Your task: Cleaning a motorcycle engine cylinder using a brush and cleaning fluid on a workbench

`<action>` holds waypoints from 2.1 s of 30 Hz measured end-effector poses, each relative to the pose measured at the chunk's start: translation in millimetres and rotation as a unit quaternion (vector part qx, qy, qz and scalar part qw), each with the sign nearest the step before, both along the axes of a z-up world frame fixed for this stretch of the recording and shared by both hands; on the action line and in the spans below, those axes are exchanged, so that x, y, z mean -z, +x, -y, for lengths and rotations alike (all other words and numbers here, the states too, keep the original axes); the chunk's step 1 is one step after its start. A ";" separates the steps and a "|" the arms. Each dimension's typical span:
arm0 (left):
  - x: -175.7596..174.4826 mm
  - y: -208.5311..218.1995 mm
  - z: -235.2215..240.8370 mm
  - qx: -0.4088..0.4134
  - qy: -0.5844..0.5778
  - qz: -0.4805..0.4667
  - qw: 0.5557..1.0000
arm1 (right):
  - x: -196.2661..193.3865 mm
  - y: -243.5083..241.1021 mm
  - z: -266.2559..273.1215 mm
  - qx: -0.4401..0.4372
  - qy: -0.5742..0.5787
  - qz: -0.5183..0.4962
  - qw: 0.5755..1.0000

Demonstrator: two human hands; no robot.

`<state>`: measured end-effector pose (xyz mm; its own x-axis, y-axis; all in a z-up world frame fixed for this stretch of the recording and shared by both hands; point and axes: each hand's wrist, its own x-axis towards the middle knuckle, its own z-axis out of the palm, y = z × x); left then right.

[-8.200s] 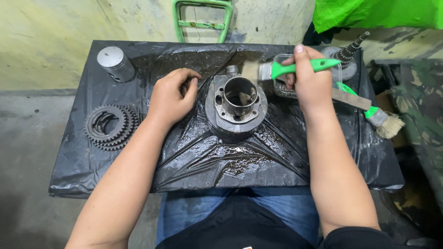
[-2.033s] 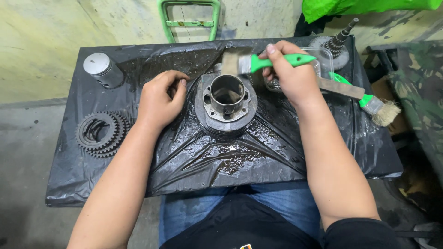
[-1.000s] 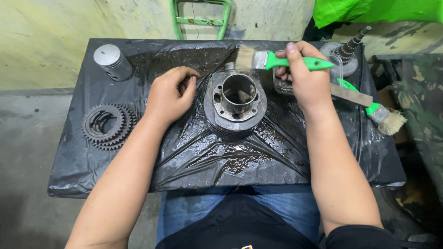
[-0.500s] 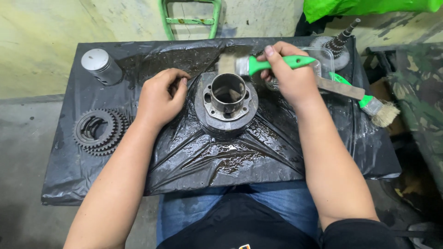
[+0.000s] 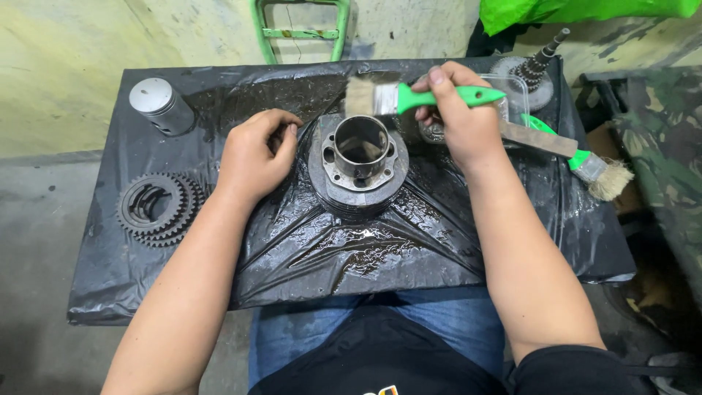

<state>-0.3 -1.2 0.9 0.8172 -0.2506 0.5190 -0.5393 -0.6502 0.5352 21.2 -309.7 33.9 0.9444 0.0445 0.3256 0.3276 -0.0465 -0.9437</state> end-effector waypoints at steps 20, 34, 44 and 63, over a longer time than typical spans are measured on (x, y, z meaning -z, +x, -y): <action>1.9 0.8 3.8 -0.004 -0.082 0.019 0.996 | 35.3 17.3 0.5 -0.028 0.009 0.031 0.999; 5.4 2.6 0.8 -0.004 -0.077 0.017 0.997 | 28.5 17.0 0.2 -0.054 0.096 -0.057 0.992; -9.1 -2.3 1.2 -0.019 -0.028 -0.054 0.998 | -3.5 20.4 -1.0 -0.047 0.158 -0.095 0.982; 4.9 0.9 2.1 -0.038 -0.073 0.006 0.997 | 18.7 50.4 -7.0 -0.086 -0.015 0.024 0.996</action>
